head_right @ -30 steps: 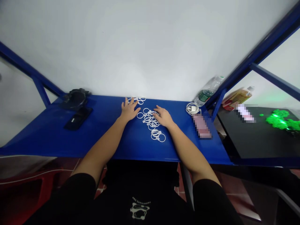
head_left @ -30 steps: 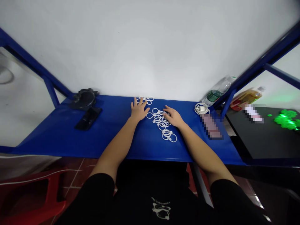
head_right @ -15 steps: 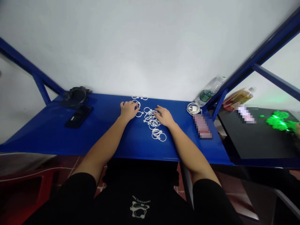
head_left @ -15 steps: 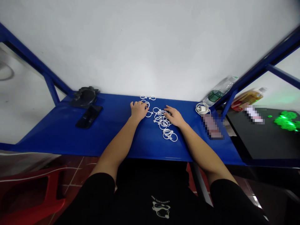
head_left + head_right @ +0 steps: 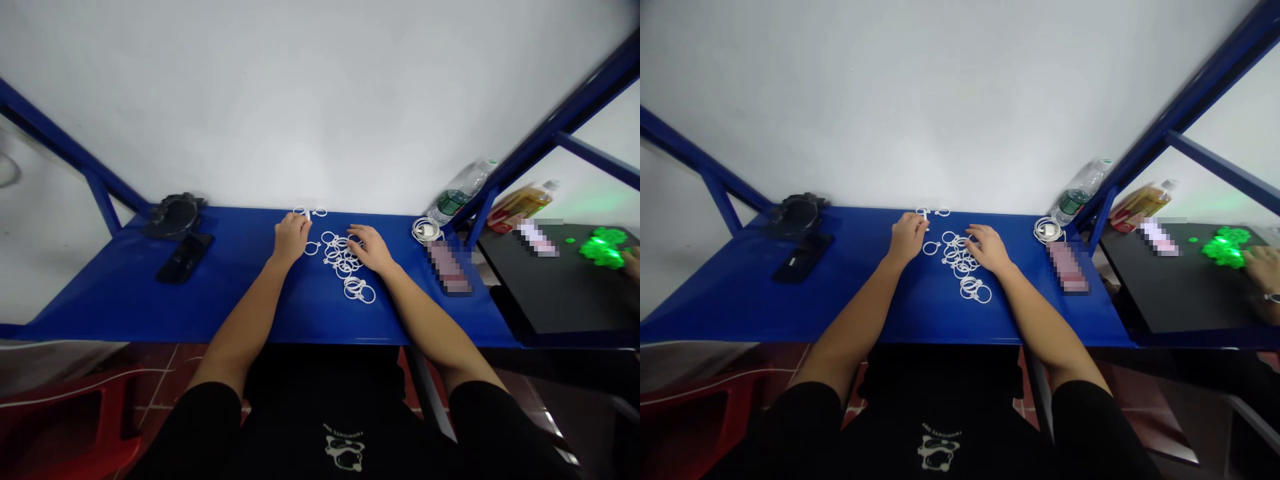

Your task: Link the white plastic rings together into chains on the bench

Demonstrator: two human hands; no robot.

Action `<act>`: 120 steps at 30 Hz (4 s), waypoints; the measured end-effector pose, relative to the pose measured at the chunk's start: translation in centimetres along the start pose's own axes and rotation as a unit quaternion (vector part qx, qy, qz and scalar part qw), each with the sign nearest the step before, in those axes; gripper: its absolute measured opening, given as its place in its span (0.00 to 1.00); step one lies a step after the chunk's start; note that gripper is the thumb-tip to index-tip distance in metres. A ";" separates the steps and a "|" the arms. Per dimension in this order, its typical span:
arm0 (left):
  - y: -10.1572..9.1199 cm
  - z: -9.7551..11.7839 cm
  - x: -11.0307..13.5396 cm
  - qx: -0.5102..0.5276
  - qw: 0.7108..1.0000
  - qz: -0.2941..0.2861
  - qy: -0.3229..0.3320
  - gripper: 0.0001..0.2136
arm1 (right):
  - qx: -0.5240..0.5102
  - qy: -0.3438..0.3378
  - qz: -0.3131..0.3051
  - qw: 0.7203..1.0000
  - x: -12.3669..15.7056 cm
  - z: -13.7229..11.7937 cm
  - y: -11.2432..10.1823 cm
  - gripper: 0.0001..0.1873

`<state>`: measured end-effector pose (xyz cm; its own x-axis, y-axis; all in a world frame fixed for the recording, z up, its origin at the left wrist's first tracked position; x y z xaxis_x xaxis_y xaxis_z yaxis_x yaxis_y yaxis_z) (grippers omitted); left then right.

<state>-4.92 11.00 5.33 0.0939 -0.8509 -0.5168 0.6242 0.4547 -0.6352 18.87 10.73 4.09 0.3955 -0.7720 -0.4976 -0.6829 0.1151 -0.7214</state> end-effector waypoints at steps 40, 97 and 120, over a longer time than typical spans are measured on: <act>4.1 7.3 3.8 0.289 0.943 -0.152 0.059 0.15 | -0.142 0.001 0.010 0.990 1.1 -2.4 -0.4 0.16; 3.2 8.0 4.1 0.053 0.966 -0.070 0.243 0.12 | -0.019 -0.086 0.032 0.996 0.8 -4.6 -1.2 0.17; 4.8 9.1 5.2 0.027 0.953 -0.124 0.276 0.11 | -0.081 -0.105 0.030 0.991 0.6 -4.1 -1.2 0.09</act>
<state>5.61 6.37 4.87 -0.4741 -0.6564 -0.5868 0.6144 0.2308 -0.7545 17.39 7.61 6.63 0.4581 -0.6177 -0.6392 -0.7923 0.0422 -0.6086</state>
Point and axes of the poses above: each hand's wrist, its own x-axis away from the middle knuckle, its own y-axis out of the palm, z = x × y, the point moved 9 cm from there along -x, towards the middle knuckle, and after that the axes turned 4 degrees about z, right-handed, at the moved point
